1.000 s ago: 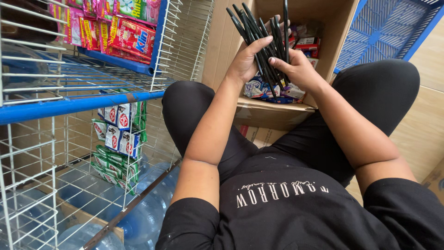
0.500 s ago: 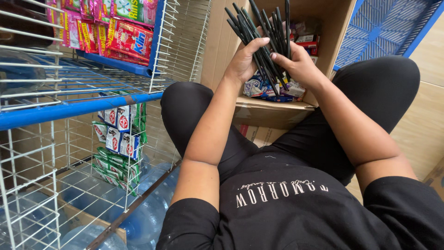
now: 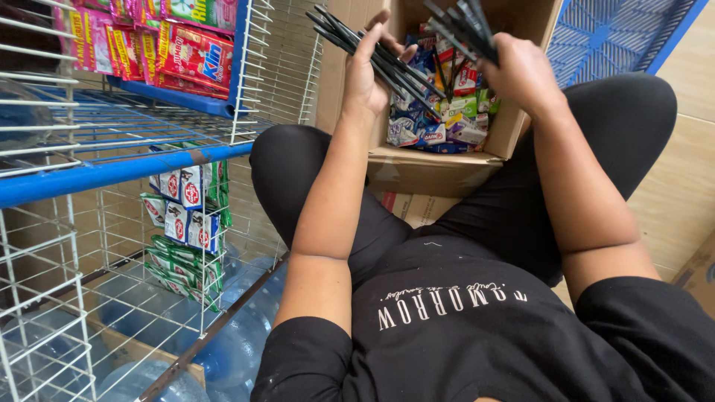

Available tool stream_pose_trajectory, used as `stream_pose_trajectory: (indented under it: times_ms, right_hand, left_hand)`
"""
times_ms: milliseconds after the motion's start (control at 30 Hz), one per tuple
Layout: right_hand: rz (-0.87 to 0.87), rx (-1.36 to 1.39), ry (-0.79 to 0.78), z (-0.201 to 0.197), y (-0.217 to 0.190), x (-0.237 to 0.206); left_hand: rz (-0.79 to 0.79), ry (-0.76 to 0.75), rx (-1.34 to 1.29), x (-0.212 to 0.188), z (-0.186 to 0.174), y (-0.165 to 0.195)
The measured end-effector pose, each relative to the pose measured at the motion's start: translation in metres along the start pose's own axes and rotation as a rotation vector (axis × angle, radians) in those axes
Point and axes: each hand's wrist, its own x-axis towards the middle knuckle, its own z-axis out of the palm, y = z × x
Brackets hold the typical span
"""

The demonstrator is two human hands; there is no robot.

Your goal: The person sits on the floor with a cardboard box of assorted pens and markers on their lap. They pick up pens one at a time, group them by color and type into bundles in their hands, and place the sorted bundles into a wire display rack beside them.

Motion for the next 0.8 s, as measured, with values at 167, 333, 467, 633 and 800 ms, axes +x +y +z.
stream_pose_trajectory:
  times_ms: [167, 333, 467, 633, 800]
  right_hand:
    - [0.071, -0.08, -0.213, 0.019, -0.011, 0.003]
    - [0.054, -0.025, -0.251, 0.013, -0.015, 0.004]
    - [0.178, 0.909, -0.324, 0.006, -0.012, 0.007]
    - [0.017, 1.019, -0.267, 0.012, -0.017, 0.003]
    - [0.027, 1.066, -0.315, 0.015, -0.028, 0.001]
  left_hand:
    - [-0.006, 0.042, 0.017, 0.002, -0.007, -0.003]
    - [-0.019, -0.09, -0.022, -0.001, 0.002, -0.002]
    - [-0.009, -0.202, 0.021, -0.003, 0.014, -0.003]
    - [-0.045, -0.291, -0.021, -0.007, 0.026, -0.006]
    - [-0.054, -0.258, 0.044, -0.011, 0.029, -0.005]
